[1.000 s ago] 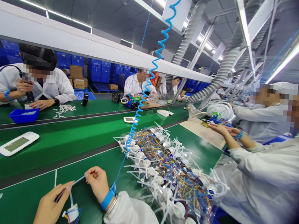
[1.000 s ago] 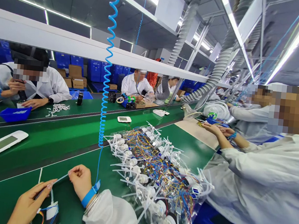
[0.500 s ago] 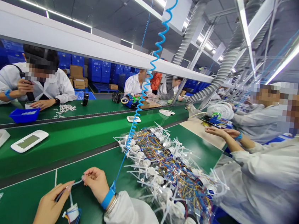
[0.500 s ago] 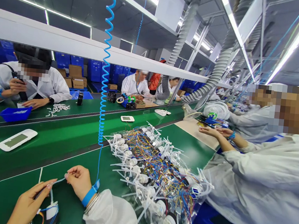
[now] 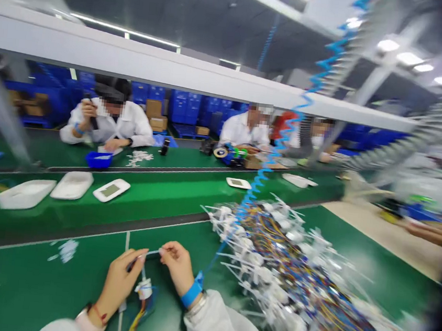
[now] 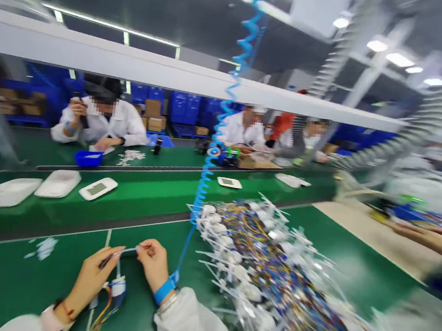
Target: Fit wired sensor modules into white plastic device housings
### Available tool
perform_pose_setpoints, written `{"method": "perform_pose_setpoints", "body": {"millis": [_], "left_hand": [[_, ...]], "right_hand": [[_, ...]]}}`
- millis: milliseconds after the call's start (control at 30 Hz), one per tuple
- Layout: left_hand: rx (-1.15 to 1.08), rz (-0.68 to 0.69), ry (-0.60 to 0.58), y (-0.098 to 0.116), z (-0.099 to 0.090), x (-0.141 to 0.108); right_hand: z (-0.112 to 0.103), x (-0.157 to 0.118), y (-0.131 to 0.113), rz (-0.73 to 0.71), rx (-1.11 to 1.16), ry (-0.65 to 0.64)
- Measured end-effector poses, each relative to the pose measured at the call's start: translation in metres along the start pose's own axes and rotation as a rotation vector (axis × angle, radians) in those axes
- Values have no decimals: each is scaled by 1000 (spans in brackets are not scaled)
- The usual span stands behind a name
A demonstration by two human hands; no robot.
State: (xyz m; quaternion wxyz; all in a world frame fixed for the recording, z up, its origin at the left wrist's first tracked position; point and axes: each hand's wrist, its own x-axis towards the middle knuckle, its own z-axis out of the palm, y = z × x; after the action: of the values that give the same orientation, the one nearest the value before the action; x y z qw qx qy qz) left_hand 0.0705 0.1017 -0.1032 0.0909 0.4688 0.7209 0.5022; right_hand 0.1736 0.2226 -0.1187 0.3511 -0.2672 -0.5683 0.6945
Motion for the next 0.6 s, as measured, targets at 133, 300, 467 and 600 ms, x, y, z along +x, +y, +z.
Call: {"method": "perform_pose_setpoints", "body": {"millis": [133, 300, 467, 600], "left_hand": [[-16, 9, 85, 4, 3, 3], [-63, -29, 113, 0, 6, 2], [-99, -38, 103, 4, 9, 0], [-112, -56, 121, 9, 1, -4]], "right_hand": [[-5, 3, -2, 45, -4, -61], [-8, 5, -2, 74, -82, -76], [-8, 0, 0, 102, -118, -130], [-10, 9, 2, 54, 28, -148]]}}
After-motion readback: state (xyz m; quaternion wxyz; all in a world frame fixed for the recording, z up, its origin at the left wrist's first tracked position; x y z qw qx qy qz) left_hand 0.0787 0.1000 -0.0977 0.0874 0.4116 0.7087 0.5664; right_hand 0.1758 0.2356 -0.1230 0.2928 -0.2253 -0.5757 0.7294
